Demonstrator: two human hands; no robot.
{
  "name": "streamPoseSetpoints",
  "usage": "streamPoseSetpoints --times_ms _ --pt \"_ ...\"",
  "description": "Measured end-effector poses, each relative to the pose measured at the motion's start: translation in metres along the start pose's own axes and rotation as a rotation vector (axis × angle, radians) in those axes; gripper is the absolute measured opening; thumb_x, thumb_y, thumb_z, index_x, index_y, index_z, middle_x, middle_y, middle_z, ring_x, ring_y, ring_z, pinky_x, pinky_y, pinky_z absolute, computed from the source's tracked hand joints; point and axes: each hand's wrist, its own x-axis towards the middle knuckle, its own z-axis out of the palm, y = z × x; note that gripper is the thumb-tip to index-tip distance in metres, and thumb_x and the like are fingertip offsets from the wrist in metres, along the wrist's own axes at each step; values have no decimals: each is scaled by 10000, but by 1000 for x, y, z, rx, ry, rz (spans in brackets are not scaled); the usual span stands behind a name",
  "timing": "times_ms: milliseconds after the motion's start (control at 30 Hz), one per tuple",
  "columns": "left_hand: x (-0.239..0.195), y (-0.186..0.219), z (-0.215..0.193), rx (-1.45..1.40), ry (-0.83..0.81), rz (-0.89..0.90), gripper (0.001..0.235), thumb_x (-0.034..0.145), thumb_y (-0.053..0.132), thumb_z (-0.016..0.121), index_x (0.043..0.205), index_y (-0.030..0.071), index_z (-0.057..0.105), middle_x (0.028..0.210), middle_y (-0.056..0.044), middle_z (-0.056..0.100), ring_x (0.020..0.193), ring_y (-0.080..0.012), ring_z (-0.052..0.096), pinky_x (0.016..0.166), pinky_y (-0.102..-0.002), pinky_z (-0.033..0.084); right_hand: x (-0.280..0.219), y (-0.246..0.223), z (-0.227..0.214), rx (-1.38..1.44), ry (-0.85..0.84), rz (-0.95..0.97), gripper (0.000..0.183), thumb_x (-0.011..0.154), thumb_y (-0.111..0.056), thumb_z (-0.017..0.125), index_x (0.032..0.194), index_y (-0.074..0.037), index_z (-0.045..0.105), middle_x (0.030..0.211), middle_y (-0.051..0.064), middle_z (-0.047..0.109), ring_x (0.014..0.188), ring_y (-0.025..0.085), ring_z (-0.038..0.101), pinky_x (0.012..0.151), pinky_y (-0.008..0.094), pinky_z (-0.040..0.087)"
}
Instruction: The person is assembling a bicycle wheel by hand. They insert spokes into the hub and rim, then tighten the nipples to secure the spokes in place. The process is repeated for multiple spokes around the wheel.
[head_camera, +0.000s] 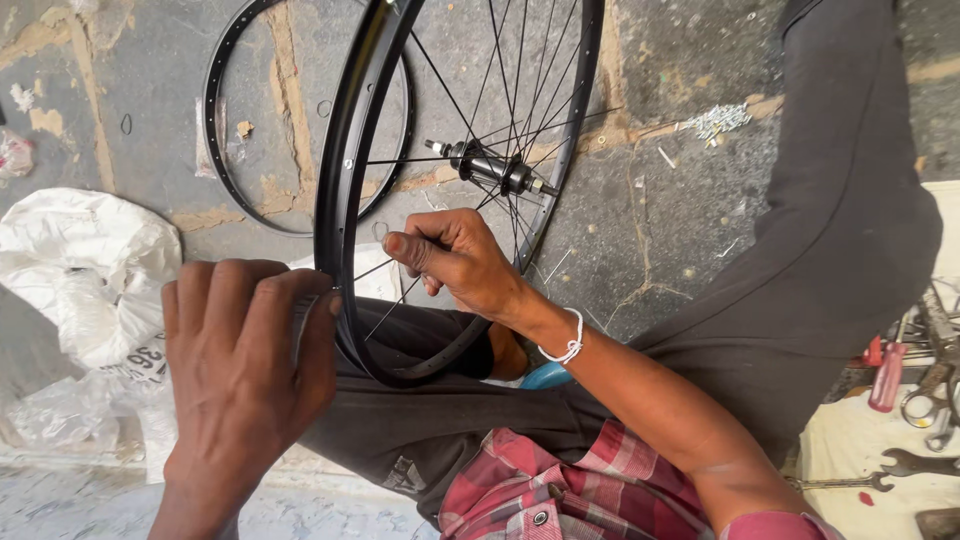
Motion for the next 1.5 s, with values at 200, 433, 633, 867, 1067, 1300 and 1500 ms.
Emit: streamPoseSetpoints --times_ms 200,433,633,867,1067,1300,1500 --pt "-4 -4 -2 -165 -55 -15 308 796 33 724 1093 18 641 927 -137 554 882 -345 529 781 -472 397 -2 3 0 67 25 11 468 1009 -402 705 684 -88 585 622 -28 536 535 36 515 494 202 449" --pt "-17 -21 39 -145 45 -116 330 690 12 686 1011 86 671 924 -91 612 962 -304 628 850 -438 491 -1 4 3 88 16 59 427 1001 -405 715 746 -69 647 661 4 579 534 33 526 485 188 458" --pt "-39 -34 72 -139 -28 -260 215 823 101 714 1037 103 702 963 -45 658 988 -212 660 884 -357 509 2 22 -3 114 11 58 479 1009 -440 719 702 -90 610 643 13 562 532 34 533 490 189 485" --pt "-34 -35 71 70 -41 -234 243 796 198 709 1034 152 722 938 -29 667 970 -192 662 860 -390 509 2 21 -3 103 0 40 497 1011 -448 716 689 -86 606 636 17 559 516 44 538 472 185 476" --pt "-27 -37 71 105 -245 -329 281 848 262 752 1106 154 732 934 -19 677 884 -159 670 823 -371 522 2 23 -5 125 -3 52 484 999 -447 724 704 -79 619 633 20 563 504 49 538 468 190 481" --pt "-60 -53 107 -452 160 -303 485 768 268 785 1171 51 624 1079 -158 681 1043 -322 716 875 -444 591 7 22 -11 105 -44 37 469 1010 -444 714 714 -89 631 643 19 575 528 58 560 484 200 497" --pt "-74 -64 188 -707 -489 -558 1287 634 516 980 1615 50 288 1177 -237 716 1093 -349 725 939 -467 587 18 -21 -35 66 -111 134 399 995 -434 696 840 -66 689 683 42 628 529 76 601 471 209 503"
